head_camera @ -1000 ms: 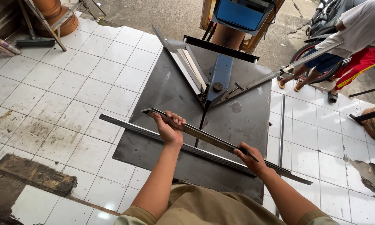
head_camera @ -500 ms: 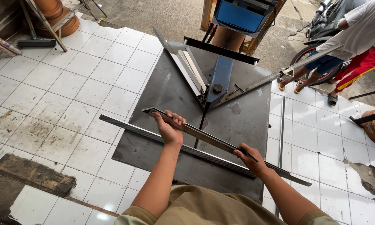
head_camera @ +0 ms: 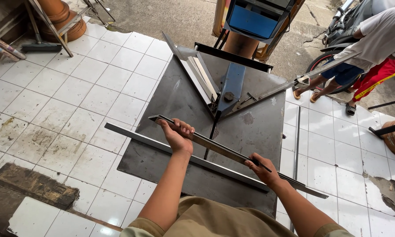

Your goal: The person measures and marks a long metal rod using a metal ruler and a marker on a metal cutting table. They align the ruler along the rod, make marks at specific points, and reposition the rod to measure additional sections.

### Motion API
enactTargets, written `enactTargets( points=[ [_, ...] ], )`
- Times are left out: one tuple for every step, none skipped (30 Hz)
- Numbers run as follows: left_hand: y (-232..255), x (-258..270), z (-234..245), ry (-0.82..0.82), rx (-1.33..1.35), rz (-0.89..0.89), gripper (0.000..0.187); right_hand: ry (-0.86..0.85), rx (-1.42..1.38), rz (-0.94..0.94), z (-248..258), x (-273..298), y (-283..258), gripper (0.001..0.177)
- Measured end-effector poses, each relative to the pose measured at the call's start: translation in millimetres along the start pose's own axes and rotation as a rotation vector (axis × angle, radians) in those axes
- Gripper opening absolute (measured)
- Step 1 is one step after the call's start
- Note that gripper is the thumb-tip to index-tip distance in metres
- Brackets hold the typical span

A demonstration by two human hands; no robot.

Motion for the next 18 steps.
enactTargets(
  points=[
    [0,-2,-1,-0.001,0.001,-0.002,0.066,0.001,0.0,0.003,0,-3,2,0.035],
    [0,-1,-2,0.004,0.003,0.002,0.067,-0.002,0.009,0.006,0,-4,5,0.035],
    [0,-1,-2,0.009,0.005,0.007,0.067,-0.004,0.019,0.01,-1,-5,7,0.035],
    [0,-1,-2,0.01,0.004,0.007,0.067,-0.004,0.018,0.01,-1,-5,7,0.035],
    [0,-1,-2,0.011,0.006,0.008,0.067,-0.001,0.018,0.011,-1,-5,7,0.035],
    [0,-1,-2,0.011,0.009,0.009,0.068,0.002,0.017,0.012,0,-5,6,0.034],
    [2,0,-4,0.01,0.009,0.009,0.068,0.003,0.017,0.013,0,-4,3,0.034],
    [3,3,-5,0.019,0.009,0.013,0.068,0.007,0.03,0.017,1,-2,0,0.034],
    [4,5,-6,0.028,0.009,0.017,0.067,0.01,0.042,0.022,3,0,-3,0.033],
    [3,1,-3,0.027,0.008,0.017,0.067,0.012,0.041,0.021,5,2,-10,0.033],
    [1,-2,1,0.051,0.02,0.026,0.066,0.019,0.098,0.038,7,4,-17,0.033],
    [-1,-4,5,0.076,0.031,0.037,0.065,0.025,0.156,0.052,10,8,-23,0.034],
    [5,-7,5,0.075,0.029,0.04,0.065,0.027,0.156,0.049,18,8,-31,0.034],
    [10,-9,8,0.132,0.042,0.081,0.065,-0.017,0.283,0.043,24,8,-38,0.035],
    [16,-11,11,0.19,0.055,0.121,0.064,-0.061,0.41,0.038,29,8,-44,0.036],
    [21,-19,17,0.189,0.051,0.125,0.064,-0.06,0.407,0.033,36,13,-50,0.036],
    [26,-28,23,0.222,0.054,0.13,0.062,-0.063,0.398,0.0,43,17,-56,0.034],
    [30,-40,25,0.249,0.063,0.133,0.059,-0.061,0.393,-0.028,54,16,-62,0.033]
  ],
)
Point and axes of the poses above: each hand's wrist, its own x-axis away from the middle knuckle, its own z-axis out of the back of the hand, y = z × x, the point moved 2 cm from there along -x, towards the middle knuckle, and after that the axes turned 12 degrees about -x, right-handed, at the moved point
